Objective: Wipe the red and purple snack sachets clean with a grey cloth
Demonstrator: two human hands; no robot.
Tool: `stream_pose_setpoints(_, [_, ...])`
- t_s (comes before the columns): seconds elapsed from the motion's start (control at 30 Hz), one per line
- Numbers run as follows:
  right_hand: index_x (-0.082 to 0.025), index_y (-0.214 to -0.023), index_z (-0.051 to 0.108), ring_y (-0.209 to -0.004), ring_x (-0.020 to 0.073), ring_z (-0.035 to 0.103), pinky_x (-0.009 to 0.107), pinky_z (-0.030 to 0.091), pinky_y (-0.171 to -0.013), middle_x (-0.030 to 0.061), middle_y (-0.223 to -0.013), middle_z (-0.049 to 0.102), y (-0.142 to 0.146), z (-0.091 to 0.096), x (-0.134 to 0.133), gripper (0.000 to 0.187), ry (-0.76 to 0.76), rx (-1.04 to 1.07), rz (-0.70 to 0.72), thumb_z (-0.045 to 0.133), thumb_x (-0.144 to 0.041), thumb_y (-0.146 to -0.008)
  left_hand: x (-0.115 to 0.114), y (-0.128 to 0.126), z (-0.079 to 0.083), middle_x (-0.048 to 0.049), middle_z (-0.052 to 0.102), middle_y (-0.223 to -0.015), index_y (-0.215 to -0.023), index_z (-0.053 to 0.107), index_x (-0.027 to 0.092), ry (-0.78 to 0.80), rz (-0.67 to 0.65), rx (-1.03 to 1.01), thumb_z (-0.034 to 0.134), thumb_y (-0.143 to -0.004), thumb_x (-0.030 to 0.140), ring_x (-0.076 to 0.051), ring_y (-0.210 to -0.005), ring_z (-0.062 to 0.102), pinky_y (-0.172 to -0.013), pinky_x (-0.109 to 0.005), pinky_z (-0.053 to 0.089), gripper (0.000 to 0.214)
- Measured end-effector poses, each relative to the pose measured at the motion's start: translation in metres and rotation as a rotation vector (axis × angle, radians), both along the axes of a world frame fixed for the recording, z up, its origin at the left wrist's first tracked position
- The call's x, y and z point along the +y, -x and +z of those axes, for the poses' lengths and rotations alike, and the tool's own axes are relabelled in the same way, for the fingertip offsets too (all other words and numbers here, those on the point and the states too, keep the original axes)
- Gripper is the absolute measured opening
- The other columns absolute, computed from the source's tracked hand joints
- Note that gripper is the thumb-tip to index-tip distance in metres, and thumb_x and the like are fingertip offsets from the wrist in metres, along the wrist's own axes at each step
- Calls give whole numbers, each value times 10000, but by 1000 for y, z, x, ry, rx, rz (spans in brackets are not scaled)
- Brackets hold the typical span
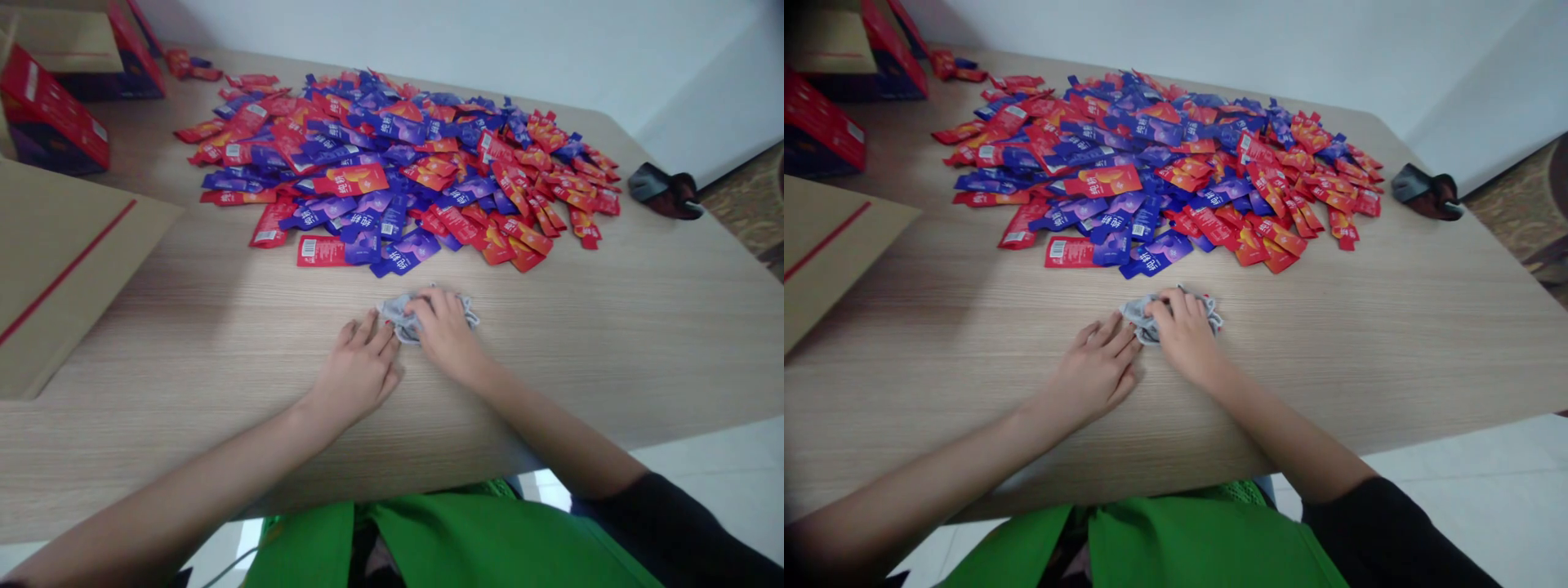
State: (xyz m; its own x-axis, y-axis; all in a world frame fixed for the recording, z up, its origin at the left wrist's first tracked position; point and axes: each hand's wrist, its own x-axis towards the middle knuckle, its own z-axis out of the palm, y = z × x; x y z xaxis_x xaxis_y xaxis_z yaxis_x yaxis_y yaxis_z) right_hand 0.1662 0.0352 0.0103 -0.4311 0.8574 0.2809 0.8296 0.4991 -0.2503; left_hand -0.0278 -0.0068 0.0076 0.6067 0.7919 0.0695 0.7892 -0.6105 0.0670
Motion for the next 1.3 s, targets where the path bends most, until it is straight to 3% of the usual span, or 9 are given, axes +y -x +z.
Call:
stream_pose_setpoints(0.1, [-205, -1114, 610, -1003, 287, 474, 427, 388, -881, 135, -1214, 533, -3, -10, -3, 289, 19, -119, -23, 475, -119, -874, 0, 0, 1, -103, 509, -1467, -1374, 561, 151, 16, 6, -2, 498, -897, 259, -378, -1373, 416, -1047, -541, 403, 493])
stream_pose_setpoints(0.33, [-169, -1076, 578, -963, 296, 497, 441, 423, -847, 151, -1119, 544, -67, -10, 12, 275, 15, -84, -275, 435, -101, -850, 3, -1, 4, -68, 403, -1542, -1457, 461, 153, 48, -5, 45, 488, -904, 295, -389, -1387, 388, -1033, -541, 416, 571])
stream_pose_setpoints(0.47, [-186, -1073, 566, -1017, 276, 514, 419, 438, -872, 135, -1107, 538, -41, 3, 6, 287, -46, 127, -267, 397, -81, -865, 2, -3, 7, -82, 394, -1546, -1450, 472, 154, 46, 5, 51, 504, -905, 322, -393, -1388, 387, -1037, -540, 414, 571])
stream_pose_setpoints(0.6, [-201, -1101, 603, -1055, 281, 501, 416, 427, -898, 126, -1186, 552, -8, 4, -8, 314, 1, 0, -53, 474, -86, -840, 0, -4, 5, -102, 460, -1504, -1412, 517, 127, 55, 6, 47, 493, -913, 314, -401, -1390, 378, -1048, -559, 394, 534])
stream_pose_setpoints(0.7, [-205, -1104, 615, -1028, 297, 508, 426, 436, -873, 128, -1186, 571, -17, 1, -7, 326, 70, -133, -67, 520, -98, -811, 3, -2, 0, -82, 434, -1526, -1438, 485, 153, 60, 8, 37, 483, -912, 269, -386, -1395, 372, -1055, -546, 382, 538])
stream_pose_setpoints(0.8, [-199, -1050, 611, -960, 279, 560, 409, 463, -829, 121, -1111, 599, -47, 4, 1, 277, 125, -70, -184, 520, -113, -802, 10, 1, 0, -76, 413, -1542, -1456, 453, 163, 67, -10, 27, 477, -909, 234, -360, -1402, 362, -1090, -524, 343, 552])
stream_pose_setpoints(0.93, [-198, -1043, 605, -912, 268, 627, 404, 489, -795, 108, -1059, 654, -75, 12, 5, 231, 98, 152, -342, 499, -178, -839, 19, 0, 20, -133, 494, -1439, -1242, 635, 183, 13, 42, -17, 476, -906, 221, -370, -1352, 392, -1032, -553, 357, 374])
stream_pose_setpoints(1.1, [-209, -1113, 618, -936, 271, 667, 409, 508, -814, 96, -1063, 713, -65, 11, -8, 289, 179, 221, -291, 492, -205, -854, 6, -23, 42, -143, 628, -1000, -936, 669, 154, 13, 196, 4, 430, -945, 292, -314, -957, 563, -807, -471, 444, 276])
stream_pose_setpoints(1.3, [-197, -1130, 644, -953, 261, 677, 415, 518, -850, 93, -1074, 724, -49, 18, -34, 319, 352, 240, -180, 492, -180, -849, 0, -36, 24, -220, 587, -1219, -1305, 507, 1, 54, 296, 87, 385, -982, 468, -347, -1033, 542, -831, -472, 436, 581])
